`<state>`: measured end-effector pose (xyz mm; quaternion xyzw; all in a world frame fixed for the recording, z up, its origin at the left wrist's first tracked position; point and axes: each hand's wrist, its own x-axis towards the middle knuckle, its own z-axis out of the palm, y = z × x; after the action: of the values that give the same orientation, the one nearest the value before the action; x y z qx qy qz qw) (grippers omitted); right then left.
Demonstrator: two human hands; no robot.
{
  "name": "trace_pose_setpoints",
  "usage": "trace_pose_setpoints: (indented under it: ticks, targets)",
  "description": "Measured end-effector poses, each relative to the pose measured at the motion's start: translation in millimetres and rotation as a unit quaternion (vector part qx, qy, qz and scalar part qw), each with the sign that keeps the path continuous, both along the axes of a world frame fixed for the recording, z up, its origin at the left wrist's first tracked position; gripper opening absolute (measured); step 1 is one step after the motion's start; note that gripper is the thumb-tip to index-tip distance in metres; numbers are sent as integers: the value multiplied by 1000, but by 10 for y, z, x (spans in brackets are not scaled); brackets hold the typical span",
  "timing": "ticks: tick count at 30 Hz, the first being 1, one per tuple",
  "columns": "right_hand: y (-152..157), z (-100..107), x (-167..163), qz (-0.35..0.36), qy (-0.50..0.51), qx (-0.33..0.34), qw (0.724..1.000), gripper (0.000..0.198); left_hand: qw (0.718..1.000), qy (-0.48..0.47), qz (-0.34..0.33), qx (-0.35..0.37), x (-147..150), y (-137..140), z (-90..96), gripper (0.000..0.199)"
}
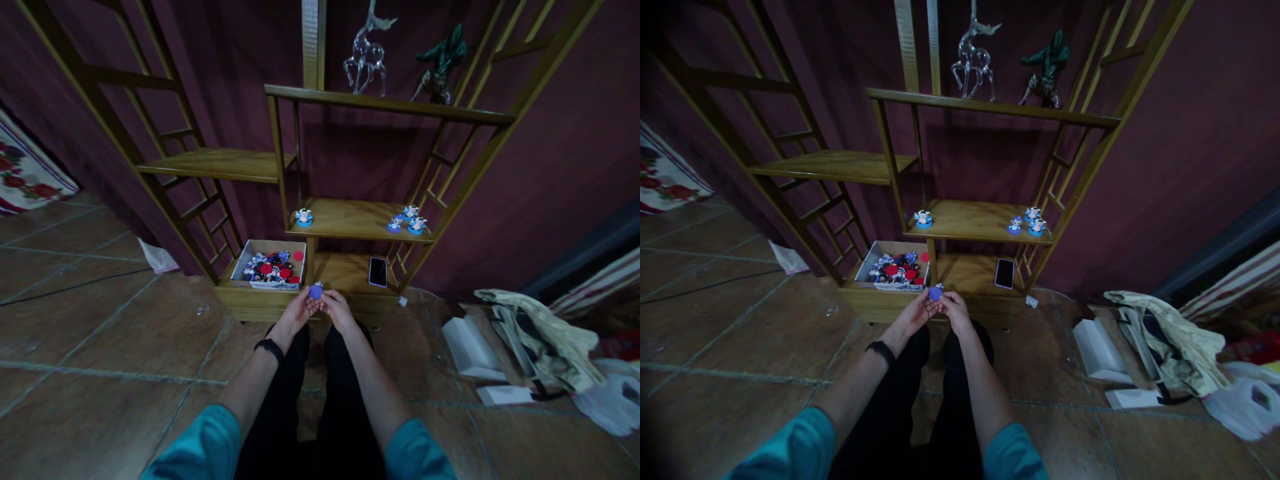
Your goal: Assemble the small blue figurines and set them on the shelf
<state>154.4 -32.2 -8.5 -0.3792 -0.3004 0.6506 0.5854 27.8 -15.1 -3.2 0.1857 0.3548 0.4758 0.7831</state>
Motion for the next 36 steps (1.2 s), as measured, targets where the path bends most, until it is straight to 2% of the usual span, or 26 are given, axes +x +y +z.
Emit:
trace_pose_setpoints:
  ticks: [6, 12, 19, 29, 36]
  targets:
    - [6, -3, -1, -7, 2, -2, 1000, 27, 1000, -2, 5, 2, -11, -2, -7, 24]
    - [-3, 43, -4, -23, 23, -17, 999, 29, 998, 2, 26, 54, -32, -29, 4, 12]
    - [19, 28, -7, -35, 40, -37, 998, 31, 995, 15, 32, 88, -15, -51, 14, 29]
    - [4, 23, -9, -40, 39, -12, 998, 34, 994, 1, 60, 97, -23, -11, -56, 32]
    - [7, 0, 7, -44, 32, 6, 999, 36, 993, 3, 43, 109, -25, 2, -87, 32]
